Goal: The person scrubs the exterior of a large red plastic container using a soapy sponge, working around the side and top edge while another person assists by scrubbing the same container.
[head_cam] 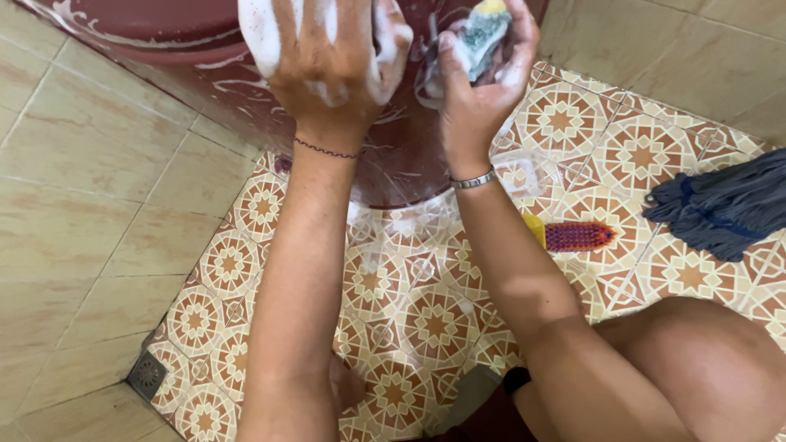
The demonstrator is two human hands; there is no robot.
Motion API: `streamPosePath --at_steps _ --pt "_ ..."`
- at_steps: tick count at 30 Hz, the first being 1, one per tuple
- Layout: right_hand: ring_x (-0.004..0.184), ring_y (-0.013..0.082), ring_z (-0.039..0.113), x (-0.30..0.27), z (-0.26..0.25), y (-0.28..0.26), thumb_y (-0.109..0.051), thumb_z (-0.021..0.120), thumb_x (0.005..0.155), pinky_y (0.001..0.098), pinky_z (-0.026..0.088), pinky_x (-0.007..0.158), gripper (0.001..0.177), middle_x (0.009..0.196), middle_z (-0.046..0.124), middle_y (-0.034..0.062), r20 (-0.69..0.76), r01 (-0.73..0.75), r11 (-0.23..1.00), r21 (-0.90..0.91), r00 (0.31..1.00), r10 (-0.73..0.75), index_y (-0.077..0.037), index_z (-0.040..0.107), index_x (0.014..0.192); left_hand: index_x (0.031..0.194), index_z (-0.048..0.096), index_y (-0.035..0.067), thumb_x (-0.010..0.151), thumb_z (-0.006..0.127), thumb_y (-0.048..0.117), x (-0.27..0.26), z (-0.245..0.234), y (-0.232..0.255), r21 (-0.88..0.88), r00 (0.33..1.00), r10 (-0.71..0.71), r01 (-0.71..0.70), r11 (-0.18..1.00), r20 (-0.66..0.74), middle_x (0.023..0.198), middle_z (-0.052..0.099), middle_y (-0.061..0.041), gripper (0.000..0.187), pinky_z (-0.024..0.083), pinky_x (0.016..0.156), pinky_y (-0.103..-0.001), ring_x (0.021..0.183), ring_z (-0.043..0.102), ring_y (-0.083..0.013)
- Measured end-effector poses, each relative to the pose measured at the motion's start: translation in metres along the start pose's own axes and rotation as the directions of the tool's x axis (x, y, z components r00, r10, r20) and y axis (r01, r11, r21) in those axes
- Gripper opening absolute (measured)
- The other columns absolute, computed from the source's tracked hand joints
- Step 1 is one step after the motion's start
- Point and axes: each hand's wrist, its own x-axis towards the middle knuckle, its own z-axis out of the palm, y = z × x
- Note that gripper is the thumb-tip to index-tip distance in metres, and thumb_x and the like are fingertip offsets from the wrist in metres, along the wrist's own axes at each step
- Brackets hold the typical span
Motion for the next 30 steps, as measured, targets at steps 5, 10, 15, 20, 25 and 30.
streamPosePath --at_steps 5,10,15,20,25,30 --pt "0.129 0.0202 0.056 0.009 -0.011 -0.004 -0.009 0.087 0.100 0.0315 0.044 0.116 0.067 0.144 0.057 0.0113 0.040 -0.091 0.986 0.140 0.995 0.086 -0.003 0.043 0.150 0.120 0.070 0.010 0.095 0.068 0.029 -0.007 0.003 0.002 -0.038 0.999 -0.009 0.010 0.999 0.042 0.114 0.066 -0.013 0.031 0.052 0.094 -0.052 0.113 0.059 -0.0442" --pt "0.106 0.0168 0.057 0.018 -0.020 -0.009 -0.021 0.074 0.102 0.0309 0.050 0.091 0.049 0.119 0.057 0.0084 0.190 -0.270 0.880 0.391 0.959 0.210 -0.006 0.045 0.139 0.126 0.069 0.009 0.097 0.068 0.027 -0.007 0.002 0.000 -0.048 0.998 -0.023 0.025 0.999 0.059 0.121 0.066 -0.013 0.034 0.050 0.103 -0.052 0.122 0.057 -0.0463" --pt "0.105 0.0147 0.049 0.011 -0.031 0.014 -0.024 0.054 0.108 0.0251 0.043 0.097 0.025 0.115 0.047 0.0045 0.248 -0.025 0.998 0.052 0.969 0.011 -0.009 0.051 0.128 0.128 0.068 0.008 0.099 0.068 0.022 -0.006 0.000 0.004 -0.063 0.997 -0.033 0.038 0.997 0.076 0.124 0.065 -0.014 0.033 0.046 0.112 -0.054 0.125 0.056 -0.0457" --pt "0.089 0.0120 0.054 0.017 -0.028 0.026 -0.005 0.063 0.105 0.0252 0.049 0.078 0.026 0.105 0.052 0.0014 0.227 -0.162 0.984 0.078 0.964 0.141 -0.007 0.048 0.127 0.128 0.068 0.009 0.101 0.070 0.022 -0.006 -0.001 0.002 -0.068 0.994 -0.046 0.053 0.996 0.103 0.125 0.065 -0.014 0.030 0.044 0.115 -0.053 0.125 0.056 -0.0455" --pt "0.109 0.0177 0.066 0.032 -0.032 0.009 0.004 0.076 0.101 0.0309 0.054 0.091 0.041 0.119 0.065 0.0075 0.045 0.065 0.961 -0.268 0.997 -0.055 -0.004 0.050 0.131 0.131 0.068 0.008 0.101 0.067 0.025 -0.010 0.002 0.001 -0.033 0.994 -0.049 0.052 0.998 0.098 0.128 0.065 -0.014 0.035 0.043 0.115 -0.051 0.127 0.055 -0.0468" --pt "0.113 0.0162 0.068 0.023 -0.023 0.010 0.003 0.072 0.108 0.0298 0.058 0.101 0.036 0.130 0.062 0.0063 0.095 0.149 0.962 -0.227 0.987 -0.131 -0.008 0.053 0.137 0.132 0.067 0.006 0.100 0.065 0.026 -0.011 0.006 -0.001 -0.049 0.992 -0.035 0.042 0.998 0.122 0.129 0.064 -0.015 0.038 0.040 0.119 -0.053 0.128 0.056 -0.0455"
